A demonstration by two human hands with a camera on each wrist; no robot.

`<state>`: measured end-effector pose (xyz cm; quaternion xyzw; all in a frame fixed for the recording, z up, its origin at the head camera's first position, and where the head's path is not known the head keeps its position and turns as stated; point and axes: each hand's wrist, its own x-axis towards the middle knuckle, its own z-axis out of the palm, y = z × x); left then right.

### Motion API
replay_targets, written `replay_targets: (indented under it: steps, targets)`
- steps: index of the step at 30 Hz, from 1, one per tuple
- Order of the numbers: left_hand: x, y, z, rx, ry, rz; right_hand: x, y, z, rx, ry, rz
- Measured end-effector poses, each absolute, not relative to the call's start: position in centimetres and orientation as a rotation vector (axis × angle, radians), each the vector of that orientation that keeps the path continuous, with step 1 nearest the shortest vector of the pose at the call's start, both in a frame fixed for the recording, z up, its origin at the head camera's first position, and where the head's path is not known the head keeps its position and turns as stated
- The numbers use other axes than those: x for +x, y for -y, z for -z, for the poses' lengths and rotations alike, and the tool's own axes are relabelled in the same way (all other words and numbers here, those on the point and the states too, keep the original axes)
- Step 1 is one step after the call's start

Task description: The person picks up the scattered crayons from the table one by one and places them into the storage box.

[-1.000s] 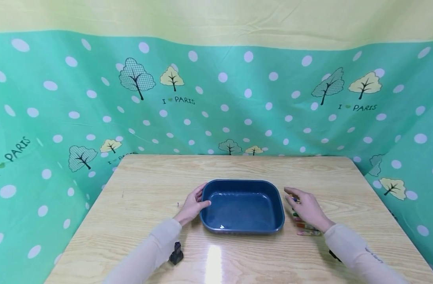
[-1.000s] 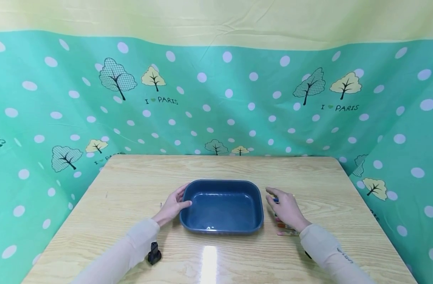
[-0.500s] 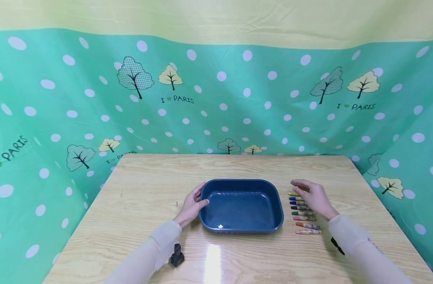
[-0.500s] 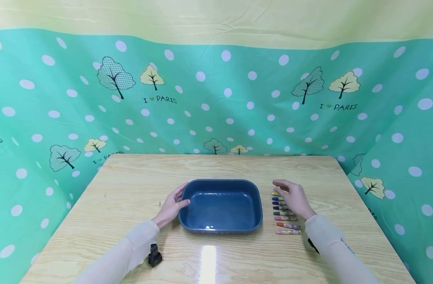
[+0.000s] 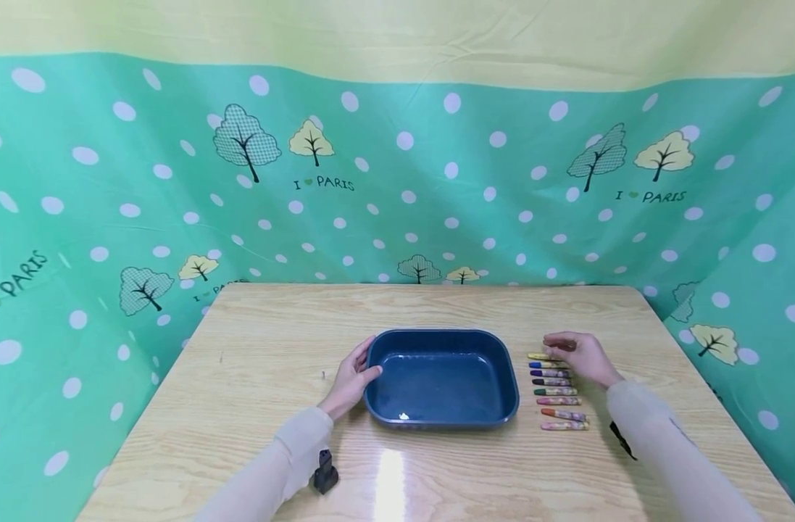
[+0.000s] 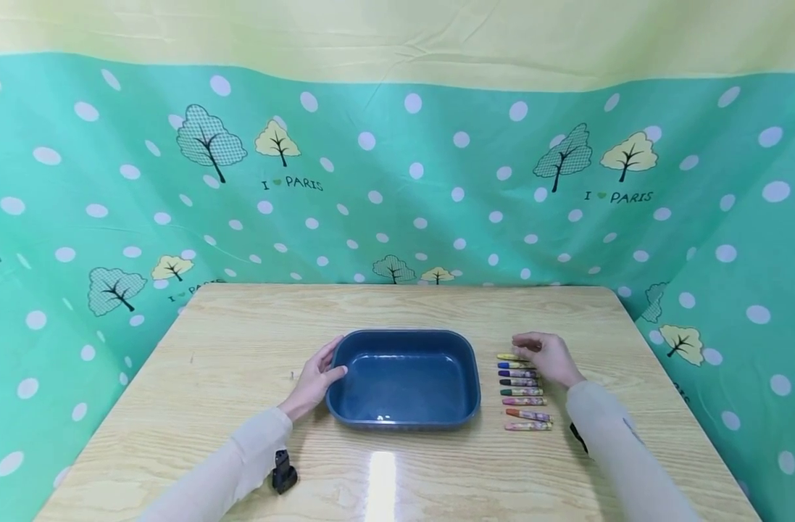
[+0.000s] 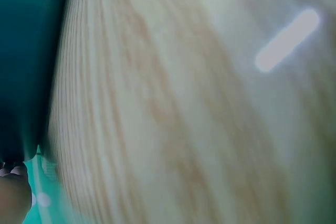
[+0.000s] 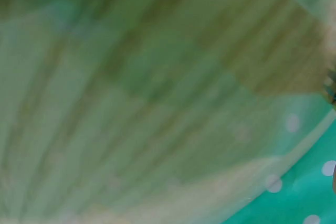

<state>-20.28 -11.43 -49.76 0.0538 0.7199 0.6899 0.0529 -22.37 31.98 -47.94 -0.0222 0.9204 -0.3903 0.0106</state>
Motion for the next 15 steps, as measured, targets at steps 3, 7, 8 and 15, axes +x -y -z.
replay_targets:
  steps: [3,7,8,15]
  targets:
    - [-20.3,11.5,49.7,0.167,-2.2,-2.086,-22.7,-32.2,48.4,-0.047,-2.865,1.222]
    - [-20.3,11.5,49.5,0.174,-2.199,-2.075,-23.0,-32.4,48.8,-0.019,-2.845,1.227]
    - [-20.3,11.5,49.4,0.17,-2.195,-2.076,-23.1,-32.4,48.8,-0.005,-2.831,1.225]
    - [-20.2,11.4,49.4,0.159,-2.197,-2.065,-23.3,-32.5,49.2,0.012,-2.771,1.186]
